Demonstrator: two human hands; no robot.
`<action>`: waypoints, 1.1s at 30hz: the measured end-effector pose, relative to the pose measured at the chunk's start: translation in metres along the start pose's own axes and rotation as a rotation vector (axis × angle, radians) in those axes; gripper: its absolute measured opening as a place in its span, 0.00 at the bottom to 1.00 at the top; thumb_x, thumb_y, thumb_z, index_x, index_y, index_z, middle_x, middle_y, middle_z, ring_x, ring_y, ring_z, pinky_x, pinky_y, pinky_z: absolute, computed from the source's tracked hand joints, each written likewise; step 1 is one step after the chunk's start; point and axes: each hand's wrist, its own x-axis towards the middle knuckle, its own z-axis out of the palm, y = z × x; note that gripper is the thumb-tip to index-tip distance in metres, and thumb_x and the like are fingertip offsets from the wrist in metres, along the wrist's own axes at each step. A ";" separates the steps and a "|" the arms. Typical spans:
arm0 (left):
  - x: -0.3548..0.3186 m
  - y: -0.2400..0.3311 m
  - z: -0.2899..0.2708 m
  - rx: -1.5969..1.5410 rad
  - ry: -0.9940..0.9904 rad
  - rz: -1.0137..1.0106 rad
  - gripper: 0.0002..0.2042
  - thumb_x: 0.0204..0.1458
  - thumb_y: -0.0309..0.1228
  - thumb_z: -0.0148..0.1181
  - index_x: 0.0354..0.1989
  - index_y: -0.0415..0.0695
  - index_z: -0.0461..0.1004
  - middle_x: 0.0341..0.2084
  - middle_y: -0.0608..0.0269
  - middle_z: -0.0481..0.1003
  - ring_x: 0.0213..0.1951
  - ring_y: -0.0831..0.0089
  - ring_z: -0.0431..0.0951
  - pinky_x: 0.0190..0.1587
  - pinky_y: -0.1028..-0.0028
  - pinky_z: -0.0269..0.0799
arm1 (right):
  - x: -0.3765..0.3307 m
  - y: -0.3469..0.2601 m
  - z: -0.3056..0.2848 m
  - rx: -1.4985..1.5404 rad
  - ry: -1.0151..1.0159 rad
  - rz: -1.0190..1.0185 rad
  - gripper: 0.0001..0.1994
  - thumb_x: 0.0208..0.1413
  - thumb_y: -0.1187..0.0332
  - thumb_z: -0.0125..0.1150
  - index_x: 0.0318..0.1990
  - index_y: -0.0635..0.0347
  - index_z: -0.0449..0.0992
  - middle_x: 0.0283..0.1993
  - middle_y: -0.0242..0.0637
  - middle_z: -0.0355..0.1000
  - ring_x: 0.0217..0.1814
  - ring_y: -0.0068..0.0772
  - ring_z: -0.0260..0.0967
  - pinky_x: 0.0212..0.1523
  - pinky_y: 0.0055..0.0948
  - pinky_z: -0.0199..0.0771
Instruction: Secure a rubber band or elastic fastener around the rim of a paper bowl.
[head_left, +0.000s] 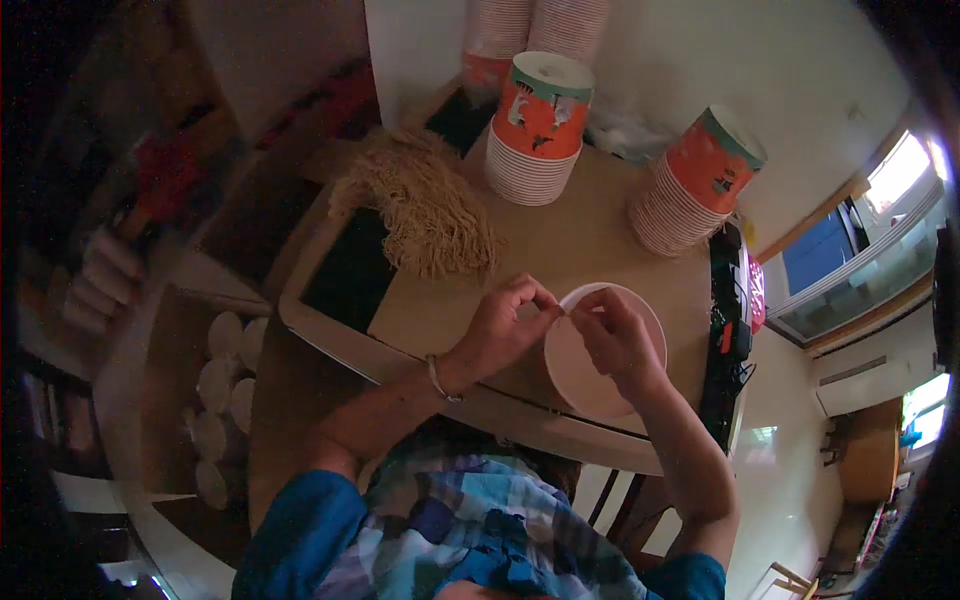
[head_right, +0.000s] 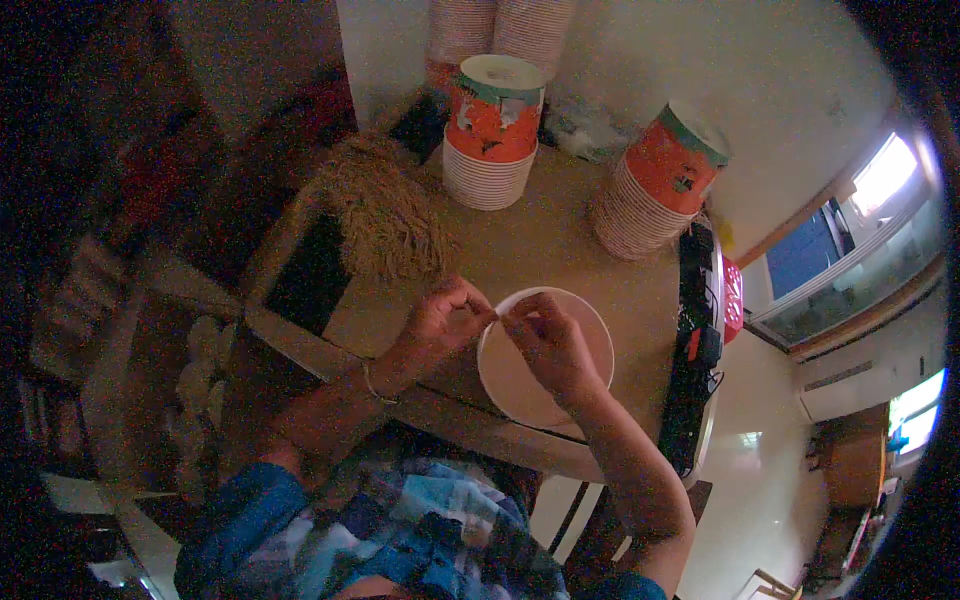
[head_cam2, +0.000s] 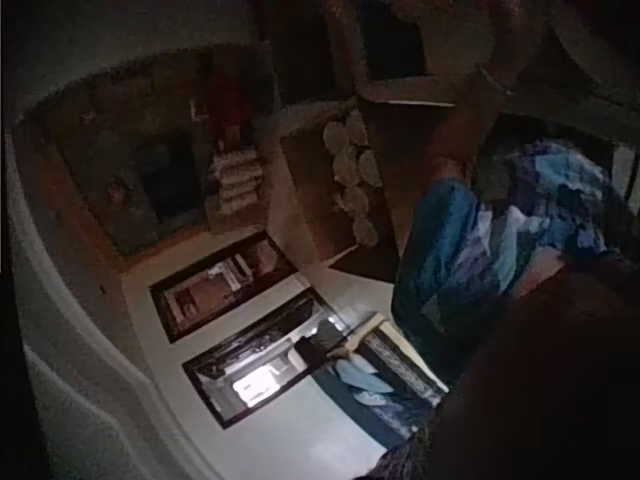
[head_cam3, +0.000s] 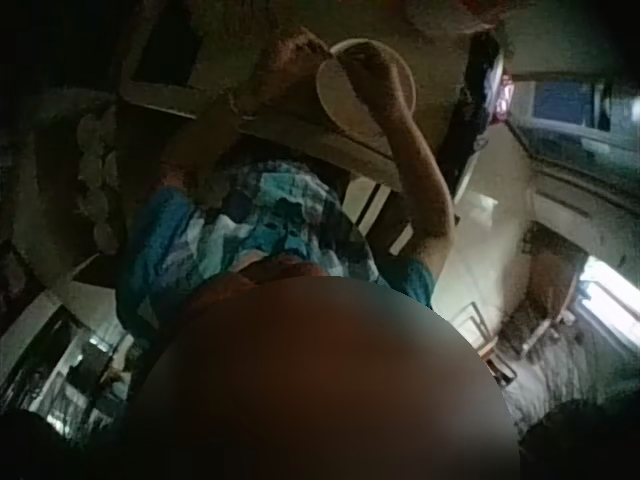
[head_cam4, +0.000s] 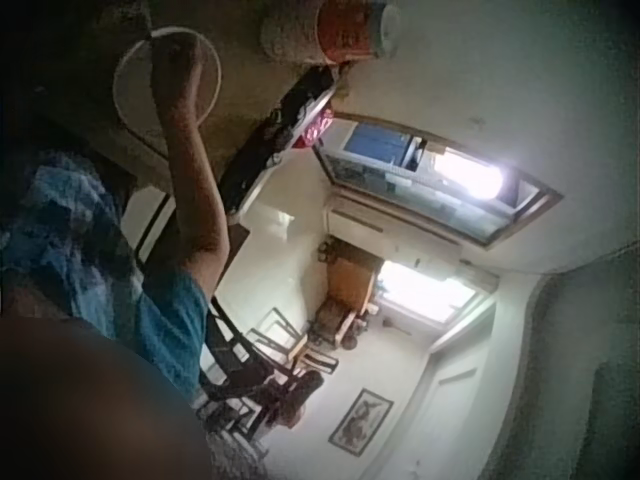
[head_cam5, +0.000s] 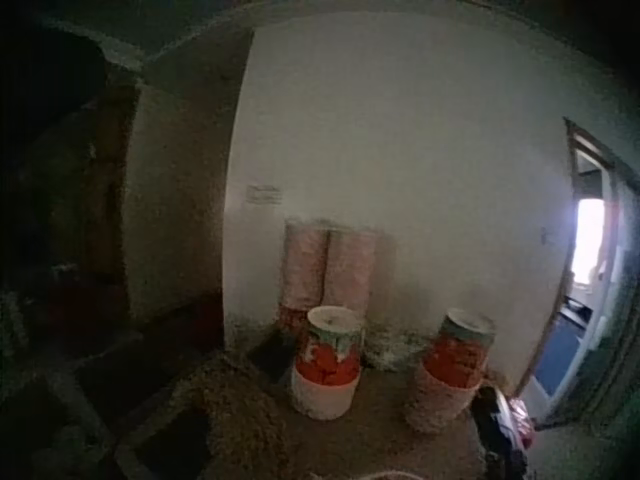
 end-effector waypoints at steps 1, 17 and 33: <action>-0.002 -0.002 0.002 -0.002 -0.003 -0.003 0.05 0.50 0.27 0.61 0.31 0.38 0.74 0.31 0.61 0.73 0.38 0.71 0.73 0.45 0.73 0.68 | -0.001 -0.001 0.001 0.001 0.002 0.004 0.07 0.59 0.68 0.60 0.39 0.62 0.72 0.32 0.33 0.73 0.37 0.19 0.67 0.37 0.24 0.69; 0.000 -0.001 0.002 0.001 0.008 0.043 0.05 0.49 0.26 0.61 0.33 0.39 0.74 0.31 0.59 0.72 0.38 0.69 0.74 0.43 0.73 0.69 | 0.012 0.018 0.005 -0.243 0.021 -0.164 0.06 0.55 0.72 0.60 0.35 0.66 0.73 0.28 0.37 0.74 0.32 0.20 0.68 0.34 0.26 0.71; 0.007 0.021 -0.008 0.252 -0.090 0.183 0.07 0.45 0.21 0.61 0.32 0.39 0.71 0.33 0.57 0.70 0.40 0.61 0.74 0.45 0.69 0.69 | -0.003 -0.001 0.013 -0.450 0.096 -0.288 0.05 0.52 0.74 0.59 0.36 0.62 0.72 0.26 0.43 0.73 0.28 0.20 0.70 0.30 0.28 0.71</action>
